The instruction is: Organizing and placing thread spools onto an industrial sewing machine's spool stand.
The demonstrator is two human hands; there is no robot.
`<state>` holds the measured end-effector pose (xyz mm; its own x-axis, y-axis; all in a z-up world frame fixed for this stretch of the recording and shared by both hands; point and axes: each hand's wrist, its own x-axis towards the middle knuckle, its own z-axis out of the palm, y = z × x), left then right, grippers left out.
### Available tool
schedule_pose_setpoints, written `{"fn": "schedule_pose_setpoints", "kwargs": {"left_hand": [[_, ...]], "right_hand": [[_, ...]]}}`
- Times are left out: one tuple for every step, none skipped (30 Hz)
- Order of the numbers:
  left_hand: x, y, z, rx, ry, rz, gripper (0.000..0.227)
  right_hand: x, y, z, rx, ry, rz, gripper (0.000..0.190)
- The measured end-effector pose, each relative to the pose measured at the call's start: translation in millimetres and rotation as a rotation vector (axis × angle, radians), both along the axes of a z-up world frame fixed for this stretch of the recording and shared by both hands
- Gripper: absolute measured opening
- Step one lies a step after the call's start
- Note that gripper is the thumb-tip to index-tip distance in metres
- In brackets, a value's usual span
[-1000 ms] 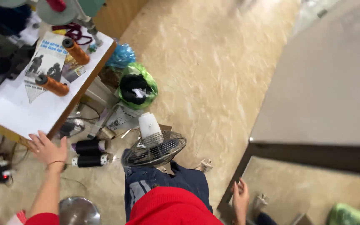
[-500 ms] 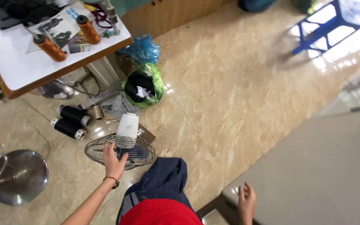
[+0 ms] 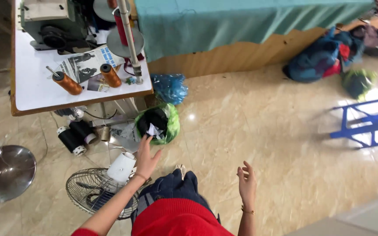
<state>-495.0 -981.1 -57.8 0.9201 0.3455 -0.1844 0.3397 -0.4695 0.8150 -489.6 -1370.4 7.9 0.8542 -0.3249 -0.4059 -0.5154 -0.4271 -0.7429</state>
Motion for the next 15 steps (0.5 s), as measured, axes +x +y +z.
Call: {"fn": "schedule_pose_setpoints", "kwargs": {"left_hand": [[22, -8, 10, 0.002, -0.031, -0.019, 0.068], [43, -16, 21, 0.004, -0.061, -0.039, 0.069], [63, -24, 34, 0.009, -0.066, -0.014, 0.069], [84, -32, 48, 0.006, -0.113, -0.022, 0.068], [103, -41, 61, 0.004, -0.156, -0.03, 0.067], [123, -45, 69, 0.008, -0.156, -0.007, 0.067], [141, -51, 75, 0.071, -0.241, 0.019, 0.065], [160, -57, 81, 0.138, -0.324, 0.045, 0.063], [178, -63, 87, 0.139, -0.32, 0.068, 0.063], [195, -68, 93, 0.185, -0.371, 0.1, 0.062], [214, -74, 99, 0.232, -0.424, 0.134, 0.062], [232, -75, 101, 0.233, -0.422, 0.159, 0.062], [251, -79, 103, 0.281, -0.457, 0.209, 0.062], [269, -83, 105, 0.33, -0.489, 0.259, 0.063], [285, -86, 110, 0.329, -0.485, 0.289, 0.063]], "right_hand": [[17, -5, 1, 0.001, -0.008, 0.011, 0.047], [34, -10, 1, 0.003, -0.016, 0.021, 0.048], [49, -17, -7, 0.007, -0.02, 0.046, 0.048], [65, -25, -14, -0.003, -0.004, 0.049, 0.05], [78, -34, -21, -0.015, 0.017, 0.051, 0.051], [94, -43, -36, -0.013, 0.017, 0.074, 0.051], [107, -55, -50, -0.037, 0.04, 0.095, 0.05], [121, -66, -65, -0.062, 0.063, 0.116, 0.05], [137, -77, -74, -0.065, 0.065, 0.139, 0.05], [152, -88, -81, -0.068, 0.125, 0.129, 0.049], [170, -100, -89, -0.074, 0.181, 0.121, 0.048], [190, -106, -83, -0.081, 0.179, 0.145, 0.048], [214, -115, -74, -0.099, 0.216, 0.157, 0.048], [237, -124, -65, -0.118, 0.253, 0.169, 0.048], [265, -141, -70, -0.13, 0.251, 0.196, 0.048]]}}
